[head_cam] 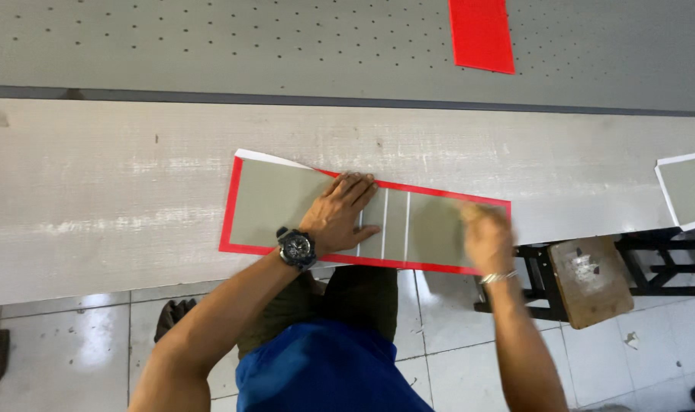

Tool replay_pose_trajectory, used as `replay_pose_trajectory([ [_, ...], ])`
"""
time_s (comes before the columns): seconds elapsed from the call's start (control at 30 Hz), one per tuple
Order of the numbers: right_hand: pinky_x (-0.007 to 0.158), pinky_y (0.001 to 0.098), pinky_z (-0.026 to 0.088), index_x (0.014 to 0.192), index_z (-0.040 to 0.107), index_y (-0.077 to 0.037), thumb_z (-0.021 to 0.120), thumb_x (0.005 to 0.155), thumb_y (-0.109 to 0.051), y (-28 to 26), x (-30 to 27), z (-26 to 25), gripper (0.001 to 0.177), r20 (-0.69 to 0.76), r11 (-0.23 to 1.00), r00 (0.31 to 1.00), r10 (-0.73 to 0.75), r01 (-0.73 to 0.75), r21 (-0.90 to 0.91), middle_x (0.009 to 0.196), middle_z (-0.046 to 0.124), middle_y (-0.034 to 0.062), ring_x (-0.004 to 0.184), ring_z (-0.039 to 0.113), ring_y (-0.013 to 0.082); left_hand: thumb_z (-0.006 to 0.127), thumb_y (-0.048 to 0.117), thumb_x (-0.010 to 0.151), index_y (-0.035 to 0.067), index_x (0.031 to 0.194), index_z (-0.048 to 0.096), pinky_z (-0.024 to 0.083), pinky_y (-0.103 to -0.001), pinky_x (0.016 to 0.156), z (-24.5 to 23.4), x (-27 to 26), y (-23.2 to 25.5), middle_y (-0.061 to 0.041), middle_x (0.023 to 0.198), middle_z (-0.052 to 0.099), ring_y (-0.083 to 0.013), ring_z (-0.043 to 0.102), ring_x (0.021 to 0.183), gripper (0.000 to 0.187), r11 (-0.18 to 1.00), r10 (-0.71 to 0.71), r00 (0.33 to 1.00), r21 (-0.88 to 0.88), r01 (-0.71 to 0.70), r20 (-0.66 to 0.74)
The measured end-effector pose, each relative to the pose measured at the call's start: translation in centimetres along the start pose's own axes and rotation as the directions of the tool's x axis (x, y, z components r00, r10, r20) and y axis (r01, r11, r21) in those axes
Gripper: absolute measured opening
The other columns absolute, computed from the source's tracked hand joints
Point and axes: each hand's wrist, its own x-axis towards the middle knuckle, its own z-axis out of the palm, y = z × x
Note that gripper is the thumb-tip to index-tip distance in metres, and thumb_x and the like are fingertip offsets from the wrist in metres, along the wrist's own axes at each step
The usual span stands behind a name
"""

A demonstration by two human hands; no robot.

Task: The person applies red tape to the edges of rectangular panels using a yellow squeegee tool to smooth it down. They repeat this process on multiple panels, ensuring the tape is firmly adhered to the surface.

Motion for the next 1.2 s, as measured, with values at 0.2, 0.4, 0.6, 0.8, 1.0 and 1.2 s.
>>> replay_pose_trajectory([
  [0.2,0.084,0.0564,0.062,0.121,0.077,-0.013,0.067,0.11,-0.023,11.3,0.4,3.3,0.018,-0.27,0.668,0.81,0.52,-0.583,-0.462,0.099,0.08,0.0133,0.097,0.078,0.0403,0.073,0.06,0.09,0.003,0.15,0.063,0.032,-0.053,0.131,0.2,-0.1,0.2,-0.018,0.15,0.064,-0.0363,0.053,0.147,0.083,1.0,-0.008,1.0,0.013,0.008,-0.02],
  [0.4,0.093,0.049,0.059,0.125,0.081,-0.019,0.072,0.094,0.001,-8.1,2.7,9.0,0.038,-0.201,0.898,0.956,0.216,-0.275,-0.345,0.106,0.08,0.0085,0.099,0.075,0.0354,0.071,0.061,0.092,0.003,0.149,0.065,0.037,-0.055,0.127,0.9,-0.3,0.4,-0.019,0.146,0.068,-0.0359,0.057,0.145,0.081,1.0,-0.025,0.999,0.0,0.025,0.045],
  [0.6,0.098,0.0419,0.057,0.123,0.081,-0.025,0.07,0.097,-0.003,-11.5,-1.3,6.8,0.036,-0.103,0.995,0.99,-0.096,0.099,0.025,0.117,0.082,-0.0023,0.106,0.074,0.0271,0.074,0.062,0.088,0.002,0.145,0.067,0.034,-0.053,0.129,0.3,-0.1,0.3,-0.019,0.148,0.067,-0.0357,0.055,0.146,0.082,1.0,-0.017,1.0,0.002,0.017,0.002],
  [0.8,0.093,0.0374,0.059,0.115,0.084,-0.019,0.069,0.107,-0.019,-6.8,-3.3,5.6,0.017,-0.054,0.894,0.961,0.271,-0.23,0.385,0.106,0.084,0.0018,0.096,0.075,0.0256,0.073,0.061,0.089,0.006,0.146,0.067,0.032,-0.051,0.131,0.7,0.0,0.3,-0.015,0.149,0.067,-0.0323,0.054,0.148,0.079,0.999,-0.025,1.0,0.046,0.025,-0.009],
  [1.0,0.106,0.0496,0.054,0.132,0.07,-0.003,0.062,0.118,-0.047,4.3,-0.6,8.4,0.047,-0.168,0.793,0.857,0.487,-0.353,0.497,0.129,0.073,0.0171,0.118,0.069,0.0324,0.082,0.044,0.087,0.005,0.141,0.071,0.039,-0.052,0.126,3.6,3.8,-0.7,-0.016,0.14,0.073,-0.0334,0.062,0.14,0.067,0.996,-0.019,0.993,0.081,0.028,-0.117],
  [1.2,0.106,0.0479,0.055,0.134,0.073,-0.004,0.061,0.121,-0.033,4.1,4.4,6.4,0.033,-0.177,0.778,0.849,0.498,-0.347,0.523,0.127,0.075,0.0169,0.121,0.072,0.0346,0.084,0.056,0.086,0.014,0.158,0.061,0.03,-0.062,0.13,1.7,5.3,-4.8,-0.013,0.162,0.056,-0.0402,0.046,0.154,0.087,0.973,-0.087,0.986,0.199,0.114,-0.141],
])
